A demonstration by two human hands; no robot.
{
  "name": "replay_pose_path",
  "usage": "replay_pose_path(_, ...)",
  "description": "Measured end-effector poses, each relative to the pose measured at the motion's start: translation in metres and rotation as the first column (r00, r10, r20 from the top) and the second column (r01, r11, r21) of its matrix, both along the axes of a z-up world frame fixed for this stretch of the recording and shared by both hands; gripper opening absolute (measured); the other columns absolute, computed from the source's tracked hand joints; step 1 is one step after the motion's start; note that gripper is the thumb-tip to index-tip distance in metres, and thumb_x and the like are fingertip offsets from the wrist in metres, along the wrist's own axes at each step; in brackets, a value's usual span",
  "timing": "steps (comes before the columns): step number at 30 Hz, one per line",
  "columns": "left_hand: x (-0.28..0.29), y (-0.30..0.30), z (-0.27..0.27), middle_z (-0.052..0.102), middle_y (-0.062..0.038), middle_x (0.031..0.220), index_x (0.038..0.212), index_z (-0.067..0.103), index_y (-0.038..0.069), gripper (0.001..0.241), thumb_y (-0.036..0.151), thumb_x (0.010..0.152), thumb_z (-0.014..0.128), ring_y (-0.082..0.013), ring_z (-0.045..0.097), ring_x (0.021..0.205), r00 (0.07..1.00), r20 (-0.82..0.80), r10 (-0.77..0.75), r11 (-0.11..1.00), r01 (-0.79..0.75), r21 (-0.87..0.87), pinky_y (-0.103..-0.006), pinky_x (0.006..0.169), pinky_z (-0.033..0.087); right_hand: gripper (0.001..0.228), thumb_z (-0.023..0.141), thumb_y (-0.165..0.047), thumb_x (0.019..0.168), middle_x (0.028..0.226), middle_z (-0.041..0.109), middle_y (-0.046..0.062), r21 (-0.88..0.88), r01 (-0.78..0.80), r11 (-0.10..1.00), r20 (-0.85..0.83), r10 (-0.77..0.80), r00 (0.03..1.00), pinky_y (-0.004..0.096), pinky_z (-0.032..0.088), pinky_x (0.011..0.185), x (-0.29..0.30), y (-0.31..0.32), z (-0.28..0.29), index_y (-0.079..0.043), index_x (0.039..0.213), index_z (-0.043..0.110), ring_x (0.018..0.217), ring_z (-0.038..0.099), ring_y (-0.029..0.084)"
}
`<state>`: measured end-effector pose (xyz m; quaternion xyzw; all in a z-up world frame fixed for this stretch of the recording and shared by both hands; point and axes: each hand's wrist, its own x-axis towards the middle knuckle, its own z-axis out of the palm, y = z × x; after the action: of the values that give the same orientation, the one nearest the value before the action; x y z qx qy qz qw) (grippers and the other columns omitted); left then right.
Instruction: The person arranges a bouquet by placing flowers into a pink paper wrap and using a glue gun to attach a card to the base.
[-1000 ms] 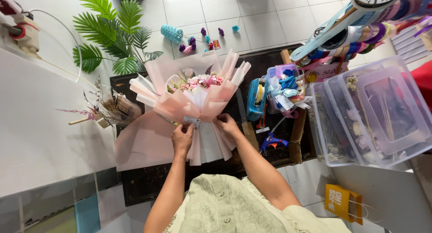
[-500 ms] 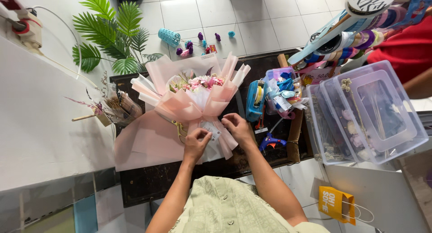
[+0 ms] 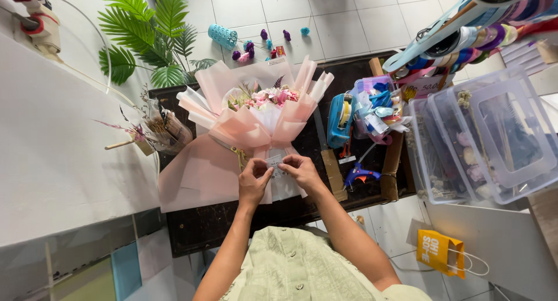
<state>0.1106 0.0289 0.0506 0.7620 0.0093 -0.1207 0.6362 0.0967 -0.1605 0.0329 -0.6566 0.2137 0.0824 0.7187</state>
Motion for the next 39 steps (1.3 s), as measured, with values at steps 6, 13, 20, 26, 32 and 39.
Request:
replay_pose_path(6,0.017,0.003,-0.001,0.082,-0.018,0.101,0.126,0.066,0.012,0.036,0.024,0.098,0.086,-0.0297,0.082,0.095,0.995,-0.091,-0.043,0.999,0.044,0.014,-0.0426,0.089,0.064,0.010,0.087,-0.007,0.088,0.066,0.072,0.003,-0.068,0.021,0.997,0.008,-0.020,1.000,0.018,0.042,0.051,0.005,0.009,0.005,-0.008,0.098,0.083,0.058,0.059,0.006)
replay_pose_path(13,0.028,0.000,0.004,0.087,-0.010,0.098,0.117,0.079,0.013,0.025,0.024,0.096,0.086,-0.0181,0.083,0.085,0.981,-0.170,-0.099,0.988,0.117,0.100,-0.0343,0.079,0.064,0.012,0.090,-0.010,0.086,0.066,0.075,0.006,-0.091,0.073,0.993,-0.044,-0.077,0.996,0.019,0.045,0.047,0.014,0.005,0.017,-0.008,0.097,0.084,0.055,0.060,0.009)
replay_pose_path(20,0.033,-0.005,0.001,0.084,-0.007,0.090,0.110,0.084,0.014,0.019,0.030,0.100,0.084,-0.0137,0.078,0.080,0.993,-0.101,-0.065,0.998,0.062,-0.028,-0.0337,0.075,0.065,0.015,0.091,-0.009,0.087,0.071,0.075,0.005,0.080,0.106,0.991,-0.018,-0.104,0.994,0.017,0.049,0.049,0.010,0.010,0.015,-0.005,0.098,0.081,0.061,0.065,0.009)
replay_pose_path(26,0.014,-0.007,-0.008,0.079,-0.001,0.088,0.110,0.085,0.004,0.029,0.029,0.097,0.091,-0.0091,0.069,0.078,0.962,-0.274,0.017,0.940,-0.109,-0.324,-0.0261,0.078,0.064,0.013,0.089,-0.010,0.095,0.078,0.076,0.004,0.384,0.196,0.902,-0.129,-0.158,0.979,0.020,0.058,0.055,-0.012,0.014,0.009,-0.006,0.103,0.079,0.066,0.073,0.012)
replay_pose_path(32,-0.008,0.000,-0.009,0.081,-0.006,0.085,0.110,0.085,0.002,0.026,0.024,0.097,0.090,-0.0098,0.075,0.075,0.935,-0.356,-0.002,0.926,-0.132,-0.352,-0.0258,0.074,0.066,0.013,0.089,-0.015,0.098,0.083,0.076,0.001,0.409,0.235,0.882,-0.195,-0.167,0.966,0.021,0.058,0.061,-0.039,0.022,0.007,-0.009,0.104,0.079,0.072,0.070,0.010)
replay_pose_path(39,-0.014,0.006,-0.002,0.082,-0.006,0.087,0.110,0.084,0.002,0.027,0.024,0.096,0.091,-0.0099,0.077,0.076,0.924,-0.373,-0.080,0.926,-0.069,-0.371,-0.0258,0.075,0.066,0.009,0.087,-0.013,0.099,0.080,0.075,-0.001,0.491,0.253,0.834,-0.194,-0.178,0.965,0.019,0.052,0.063,-0.057,0.022,0.012,-0.010,0.102,0.079,0.069,0.068,0.008)
